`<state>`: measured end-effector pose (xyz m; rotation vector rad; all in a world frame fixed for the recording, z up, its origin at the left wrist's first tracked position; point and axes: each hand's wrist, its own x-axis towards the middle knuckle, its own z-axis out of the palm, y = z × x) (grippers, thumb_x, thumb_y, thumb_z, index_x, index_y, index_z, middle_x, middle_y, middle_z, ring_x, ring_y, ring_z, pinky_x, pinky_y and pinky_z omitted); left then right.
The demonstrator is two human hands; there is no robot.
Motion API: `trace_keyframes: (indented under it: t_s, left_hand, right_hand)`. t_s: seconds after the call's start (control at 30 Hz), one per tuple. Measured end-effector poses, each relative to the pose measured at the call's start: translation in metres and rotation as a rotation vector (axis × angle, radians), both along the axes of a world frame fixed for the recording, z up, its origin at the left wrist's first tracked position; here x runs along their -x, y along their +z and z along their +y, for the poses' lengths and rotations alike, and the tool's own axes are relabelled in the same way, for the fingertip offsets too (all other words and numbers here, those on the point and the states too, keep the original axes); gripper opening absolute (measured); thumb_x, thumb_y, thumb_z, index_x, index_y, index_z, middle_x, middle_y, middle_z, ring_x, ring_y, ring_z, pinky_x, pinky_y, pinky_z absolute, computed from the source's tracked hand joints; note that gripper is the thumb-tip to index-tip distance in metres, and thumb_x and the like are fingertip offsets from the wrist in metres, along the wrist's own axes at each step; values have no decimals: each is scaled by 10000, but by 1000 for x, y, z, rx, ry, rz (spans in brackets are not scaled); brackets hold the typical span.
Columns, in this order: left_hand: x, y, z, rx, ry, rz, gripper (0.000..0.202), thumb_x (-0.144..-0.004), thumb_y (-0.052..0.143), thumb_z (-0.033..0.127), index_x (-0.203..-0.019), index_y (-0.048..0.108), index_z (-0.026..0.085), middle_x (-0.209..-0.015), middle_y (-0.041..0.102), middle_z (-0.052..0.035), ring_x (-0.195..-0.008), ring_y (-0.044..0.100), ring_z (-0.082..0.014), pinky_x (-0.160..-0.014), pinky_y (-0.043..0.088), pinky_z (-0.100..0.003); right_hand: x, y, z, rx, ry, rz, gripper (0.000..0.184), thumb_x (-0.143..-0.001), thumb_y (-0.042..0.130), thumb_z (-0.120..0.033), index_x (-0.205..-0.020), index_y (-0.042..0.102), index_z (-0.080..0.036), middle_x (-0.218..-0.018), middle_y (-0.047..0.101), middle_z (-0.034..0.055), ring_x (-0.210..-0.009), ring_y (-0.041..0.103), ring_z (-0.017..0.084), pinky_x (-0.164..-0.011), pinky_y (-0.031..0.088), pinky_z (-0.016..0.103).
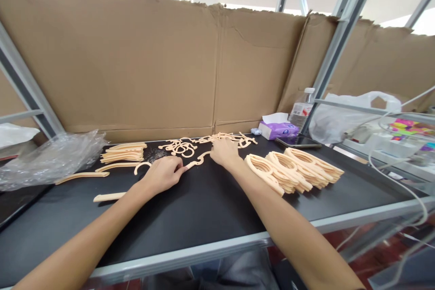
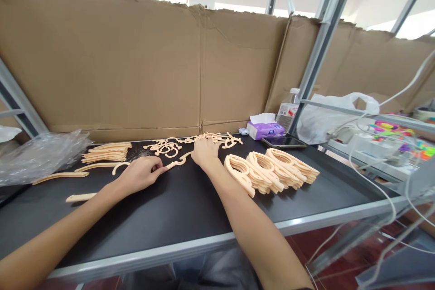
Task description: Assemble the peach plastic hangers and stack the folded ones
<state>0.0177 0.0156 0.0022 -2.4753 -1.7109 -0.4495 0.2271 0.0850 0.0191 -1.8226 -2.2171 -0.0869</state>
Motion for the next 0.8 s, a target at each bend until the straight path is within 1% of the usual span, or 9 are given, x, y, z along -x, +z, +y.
trace_keyframes:
  t_s: [0.1, 0.17, 0.27, 0.37, 0.47, 0.53, 0.63, 0.8]
  left_hand:
    - [0, 0, 0, 1, 4, -8, 292, -926, 487, 388, -725, 610, 216, -801, 720, -56, -716, 639, -220, -628, 396, -305]
    - [-1, 0, 0, 0, 4, -12, 299, -927, 485, 397, -725, 610, 216, -800, 723, -55, -713, 641, -216, -625, 397, -304]
    - [0, 0, -1, 0, -7, -20, 300, -927, 487, 400, -728, 614, 215, -798, 724, -52, -711, 642, -212, -627, 398, -301]
    - [0, -1, -1, 0, -11, -24, 297, -926, 492, 399, -730, 616, 215, -798, 723, -52, -722, 641, -217, -635, 397, -304]
    - [0, 0, -1, 5, -9, -25, 295, -927, 491, 394, -728, 614, 216, -801, 723, -53, -726, 640, -221, -639, 398, -307]
    - [0, 0, -1, 8, -11, -29, 292, -925, 493, 392, -727, 616, 215, -805, 726, -55, -726, 641, -218, -645, 406, -306]
    - [0, 0, -1, 1, -16, -29, 297, -924, 494, 396, -726, 618, 213, -808, 727, -57, -727, 642, -213, -653, 413, -304]
    - [-1, 0, -1, 1, -17, -30, 300, -929, 495, 398, -725, 617, 214, -813, 725, -56, -733, 644, -215, -659, 419, -303]
  right_hand:
    - [0, 4, 0, -83, 27, -13, 319, -894, 471, -175, -1083, 718, -108, -1136, 696, 227, -1139, 617, 323, -950, 438, 438]
    - [0, 6, 0, -123, 38, -11, 315, -911, 449, -190, -1019, 733, -106, -1109, 707, 227, -1078, 646, 307, -906, 448, 389]
    - [0, 8, -1, -138, 27, -2, 338, -933, 425, -224, -988, 737, -108, -1084, 715, 229, -1033, 666, 300, -874, 448, 373]
    - [-1, 5, -1, -108, 3, -15, 331, -923, 440, -233, -1037, 730, -122, -1123, 710, 216, -1055, 662, 311, -910, 442, 420]
    - [-2, 1, -1, 13, -15, -45, 341, -897, 492, -247, -1138, 707, -139, -1203, 688, 200, -1142, 627, 344, -957, 428, 491]
    - [-2, 0, -1, 94, -23, -63, 357, -897, 499, -252, -1170, 699, -141, -1235, 676, 197, -1192, 598, 355, -981, 417, 515]
    - [-2, 0, 0, 110, -17, -85, 365, -890, 488, -198, -1185, 695, -139, -1233, 674, 202, -1208, 592, 343, -995, 419, 507]
    - [-3, 2, 0, 73, -11, -98, 385, -853, 519, -96, -1204, 674, -133, -1203, 684, 195, -1156, 631, 301, -941, 478, 422]
